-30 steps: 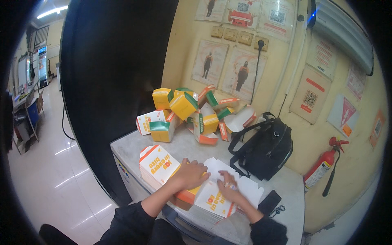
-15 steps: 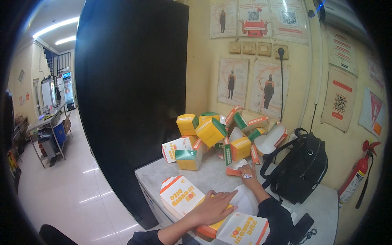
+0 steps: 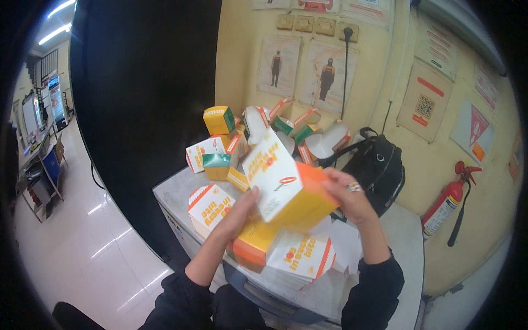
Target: The person repeatedly picks flat-packed cardboard boxes from a pile, folds them into rectangular containers, and places them on a growing stack. The person handles each box one at a time, folding the sides and bottom to form a closed box before stacking it.
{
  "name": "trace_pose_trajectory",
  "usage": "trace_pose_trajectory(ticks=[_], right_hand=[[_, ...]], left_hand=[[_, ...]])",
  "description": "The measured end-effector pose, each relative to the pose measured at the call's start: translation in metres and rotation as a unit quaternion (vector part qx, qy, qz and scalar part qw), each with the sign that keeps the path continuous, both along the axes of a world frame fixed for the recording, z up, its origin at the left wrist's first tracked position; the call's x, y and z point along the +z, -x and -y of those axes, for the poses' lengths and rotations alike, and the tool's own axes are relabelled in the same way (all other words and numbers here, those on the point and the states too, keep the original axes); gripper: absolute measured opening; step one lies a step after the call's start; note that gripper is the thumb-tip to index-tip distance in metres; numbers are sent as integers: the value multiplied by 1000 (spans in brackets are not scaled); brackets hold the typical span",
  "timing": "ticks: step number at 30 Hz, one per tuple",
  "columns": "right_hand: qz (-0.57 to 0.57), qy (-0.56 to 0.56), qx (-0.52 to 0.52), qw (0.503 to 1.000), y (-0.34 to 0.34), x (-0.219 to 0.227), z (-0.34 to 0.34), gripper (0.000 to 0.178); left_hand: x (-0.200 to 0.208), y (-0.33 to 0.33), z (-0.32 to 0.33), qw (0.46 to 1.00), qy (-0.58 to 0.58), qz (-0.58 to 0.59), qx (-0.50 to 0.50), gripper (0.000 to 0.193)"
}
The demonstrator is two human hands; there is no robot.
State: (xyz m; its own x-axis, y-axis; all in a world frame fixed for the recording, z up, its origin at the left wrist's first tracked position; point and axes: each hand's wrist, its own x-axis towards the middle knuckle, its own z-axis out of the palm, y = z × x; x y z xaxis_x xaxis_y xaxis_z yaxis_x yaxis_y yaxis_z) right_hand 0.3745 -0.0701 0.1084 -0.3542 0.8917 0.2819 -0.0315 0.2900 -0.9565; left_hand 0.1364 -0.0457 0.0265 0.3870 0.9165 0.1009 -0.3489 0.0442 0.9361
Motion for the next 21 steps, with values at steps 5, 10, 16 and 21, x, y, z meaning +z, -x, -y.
trace_pose_trajectory(ticks=[5,10,16,21], right_hand=[[-31,45,-52,997,38,-26,15,33],[-89,-18,-103,991,44,-36,28,60],[23,29,-191,981,50,-65,22,70],[-20,208,-103,972,56,-80,25,60]], left_hand=[[-4,6,-4,975,29,220,26,39],[-12,1,-10,969,-74,180,153,35],[-17,-4,-16,965,-94,65,237,38],[-20,-4,-15,931,-142,113,318,50]])
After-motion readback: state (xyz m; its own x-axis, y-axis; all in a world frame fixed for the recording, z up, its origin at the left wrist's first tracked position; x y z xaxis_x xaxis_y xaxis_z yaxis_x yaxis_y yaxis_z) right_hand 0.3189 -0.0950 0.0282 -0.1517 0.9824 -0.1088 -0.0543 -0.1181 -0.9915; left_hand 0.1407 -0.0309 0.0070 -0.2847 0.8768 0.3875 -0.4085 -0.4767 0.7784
